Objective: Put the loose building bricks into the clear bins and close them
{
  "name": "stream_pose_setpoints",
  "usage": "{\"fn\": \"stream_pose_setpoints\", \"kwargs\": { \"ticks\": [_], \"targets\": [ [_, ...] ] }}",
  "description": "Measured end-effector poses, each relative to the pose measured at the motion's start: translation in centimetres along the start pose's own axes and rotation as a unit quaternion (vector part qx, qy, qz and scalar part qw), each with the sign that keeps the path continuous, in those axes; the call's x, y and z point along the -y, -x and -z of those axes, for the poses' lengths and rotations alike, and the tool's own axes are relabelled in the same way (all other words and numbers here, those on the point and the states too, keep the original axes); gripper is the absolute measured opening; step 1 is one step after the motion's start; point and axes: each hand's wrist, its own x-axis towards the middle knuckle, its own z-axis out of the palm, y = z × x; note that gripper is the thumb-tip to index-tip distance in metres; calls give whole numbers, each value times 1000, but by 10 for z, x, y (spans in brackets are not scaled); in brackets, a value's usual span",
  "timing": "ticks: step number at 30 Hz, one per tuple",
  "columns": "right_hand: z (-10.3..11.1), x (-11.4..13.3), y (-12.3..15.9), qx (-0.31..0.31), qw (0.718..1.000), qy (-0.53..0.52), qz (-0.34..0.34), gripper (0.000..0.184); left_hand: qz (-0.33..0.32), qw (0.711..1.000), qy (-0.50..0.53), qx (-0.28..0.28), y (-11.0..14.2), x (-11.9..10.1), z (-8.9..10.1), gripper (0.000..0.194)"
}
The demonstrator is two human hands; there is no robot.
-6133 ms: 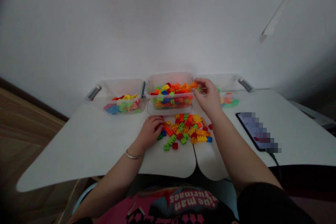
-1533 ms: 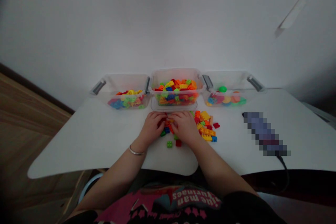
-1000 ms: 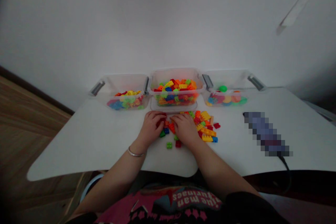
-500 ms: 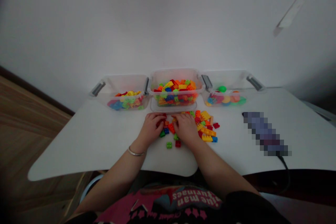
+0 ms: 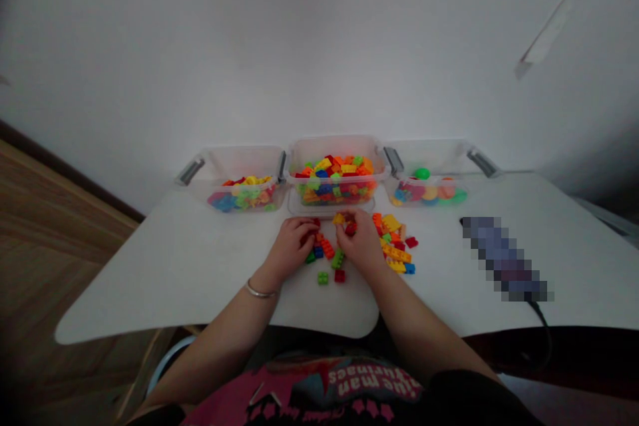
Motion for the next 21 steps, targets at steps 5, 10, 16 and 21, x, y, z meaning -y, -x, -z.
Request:
{"fn": "stream_pose_setpoints", "kwargs": {
  "ticks": [5, 10, 16, 21],
  "targets": [
    [22, 12, -24, -81, 995, -39, 44, 19, 1, 1000, -1, -3, 1, -2, 2, 22],
    [39, 11, -67, -138, 989, -22, 53, 21, 15, 1000, -7, -9, 0, -4, 4, 21],
    [39, 2, -113, -45, 997, 56, -3, 22, 24, 1000, -11, -11, 0, -4, 4, 21],
    [32, 3, -123, 3, 983, 183, -3, 21, 29, 999, -28, -10, -1, -4, 5, 21]
  ]
}}
